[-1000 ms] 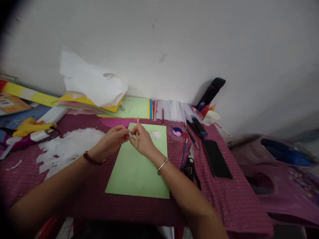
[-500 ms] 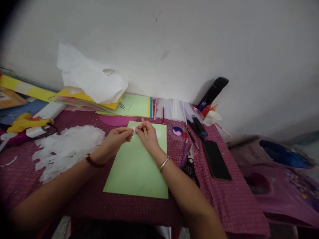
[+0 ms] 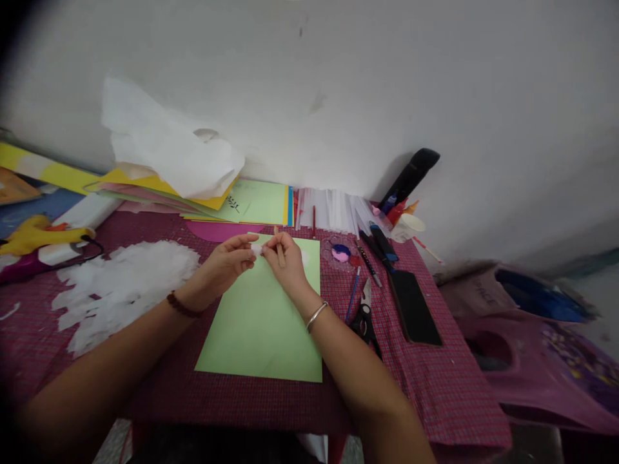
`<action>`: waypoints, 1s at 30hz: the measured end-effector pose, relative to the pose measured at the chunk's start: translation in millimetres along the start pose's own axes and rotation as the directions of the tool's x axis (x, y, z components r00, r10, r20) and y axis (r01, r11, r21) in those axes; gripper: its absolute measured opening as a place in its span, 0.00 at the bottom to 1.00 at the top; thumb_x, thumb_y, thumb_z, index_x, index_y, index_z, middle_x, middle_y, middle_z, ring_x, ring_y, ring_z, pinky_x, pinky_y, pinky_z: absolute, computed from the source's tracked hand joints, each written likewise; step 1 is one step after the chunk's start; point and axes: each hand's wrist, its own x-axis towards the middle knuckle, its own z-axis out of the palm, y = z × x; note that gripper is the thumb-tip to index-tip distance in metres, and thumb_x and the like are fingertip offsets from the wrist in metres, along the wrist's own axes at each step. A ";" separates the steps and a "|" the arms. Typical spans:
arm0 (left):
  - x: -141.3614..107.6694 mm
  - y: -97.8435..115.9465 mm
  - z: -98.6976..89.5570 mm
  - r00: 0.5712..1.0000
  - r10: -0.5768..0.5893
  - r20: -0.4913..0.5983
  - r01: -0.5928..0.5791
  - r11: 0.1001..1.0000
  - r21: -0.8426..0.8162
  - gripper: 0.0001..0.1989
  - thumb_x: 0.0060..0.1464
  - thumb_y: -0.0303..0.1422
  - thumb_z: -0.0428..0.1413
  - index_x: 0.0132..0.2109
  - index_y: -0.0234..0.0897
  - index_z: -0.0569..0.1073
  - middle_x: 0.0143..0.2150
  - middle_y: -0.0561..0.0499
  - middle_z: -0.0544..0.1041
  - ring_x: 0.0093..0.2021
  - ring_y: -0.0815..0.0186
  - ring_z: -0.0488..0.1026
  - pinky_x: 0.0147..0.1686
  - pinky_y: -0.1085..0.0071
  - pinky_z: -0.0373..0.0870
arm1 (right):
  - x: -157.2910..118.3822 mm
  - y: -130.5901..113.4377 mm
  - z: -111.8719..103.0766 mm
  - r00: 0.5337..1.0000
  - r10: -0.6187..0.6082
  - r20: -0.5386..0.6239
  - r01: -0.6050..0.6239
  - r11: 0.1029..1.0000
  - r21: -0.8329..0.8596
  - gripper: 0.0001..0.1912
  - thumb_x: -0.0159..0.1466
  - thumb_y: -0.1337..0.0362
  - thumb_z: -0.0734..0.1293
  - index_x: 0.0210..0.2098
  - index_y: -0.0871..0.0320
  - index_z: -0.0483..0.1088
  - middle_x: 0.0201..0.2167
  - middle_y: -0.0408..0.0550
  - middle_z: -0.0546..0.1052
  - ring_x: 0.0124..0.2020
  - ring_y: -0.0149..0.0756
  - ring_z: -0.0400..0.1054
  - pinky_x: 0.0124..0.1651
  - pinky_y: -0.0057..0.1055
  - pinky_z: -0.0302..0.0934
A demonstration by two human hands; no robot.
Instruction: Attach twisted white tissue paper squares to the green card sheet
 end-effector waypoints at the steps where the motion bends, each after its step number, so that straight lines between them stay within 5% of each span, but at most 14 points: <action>1: 0.5 -0.2 -1.6 1.000 0.013 0.013 -0.013 1.000 -0.002 0.16 0.39 0.25 0.61 0.40 0.35 0.74 0.25 0.58 0.69 0.25 0.75 0.66 0.27 0.76 0.61 | 0.1 0.0 -0.1 1.000 0.001 -0.006 -0.001 1.000 -0.021 0.10 0.55 0.62 0.68 0.30 0.54 0.60 0.28 0.41 0.70 0.31 0.32 0.65 0.39 0.33 0.61; 7: -0.5 -1.5 -2.2 0.999 0.036 0.017 -0.036 0.999 0.033 0.15 0.39 0.24 0.61 0.39 0.35 0.74 0.23 0.58 0.69 0.22 0.76 0.64 0.25 0.76 0.60 | 0.0 -4.8 3.2 1.000 -0.009 -0.014 0.007 0.992 -0.125 0.09 0.55 0.62 0.66 0.30 0.54 0.59 0.27 0.41 0.69 0.30 0.33 0.64 0.37 0.34 0.61; 13: 0.9 -0.6 -7.3 0.995 -0.056 0.082 0.062 0.996 -0.069 0.10 0.45 0.29 0.57 0.38 0.35 0.73 0.20 0.57 0.69 0.20 0.74 0.64 0.22 0.76 0.59 | -1.9 -10.1 3.5 1.000 -0.009 -0.011 0.007 0.988 -0.157 0.07 0.55 0.64 0.65 0.30 0.54 0.59 0.27 0.41 0.67 0.29 0.33 0.62 0.35 0.33 0.59; 19: 2.8 -8.1 -11.2 0.993 0.106 0.058 -0.118 0.949 0.294 0.13 0.45 0.31 0.61 0.41 0.37 0.76 0.16 0.62 0.61 0.15 0.77 0.55 0.17 0.77 0.51 | -1.8 -11.7 3.8 0.998 0.000 0.068 0.013 0.983 -0.184 0.07 0.55 0.64 0.64 0.30 0.54 0.58 0.25 0.39 0.64 0.26 0.31 0.58 0.31 0.30 0.56; 23: 0.5 -10.1 -8.8 0.980 0.147 0.135 -0.185 0.924 0.335 0.15 0.46 0.35 0.63 0.43 0.38 0.77 0.18 0.61 0.61 0.17 0.77 0.57 0.17 0.77 0.53 | -0.4 -10.4 5.0 0.999 -0.011 0.044 0.020 0.976 -0.219 0.07 0.54 0.65 0.64 0.29 0.54 0.58 0.25 0.39 0.64 0.27 0.31 0.58 0.31 0.30 0.56; 30: -4.9 -10.4 -5.4 0.976 0.210 0.058 -0.216 0.897 0.386 0.09 0.47 0.35 0.62 0.35 0.36 0.75 0.18 0.60 0.63 0.18 0.76 0.57 0.19 0.77 0.52 | -2.4 -11.0 5.2 1.000 -0.004 0.028 0.011 0.975 -0.220 0.07 0.55 0.65 0.64 0.30 0.54 0.59 0.28 0.42 0.67 0.30 0.33 0.62 0.36 0.33 0.59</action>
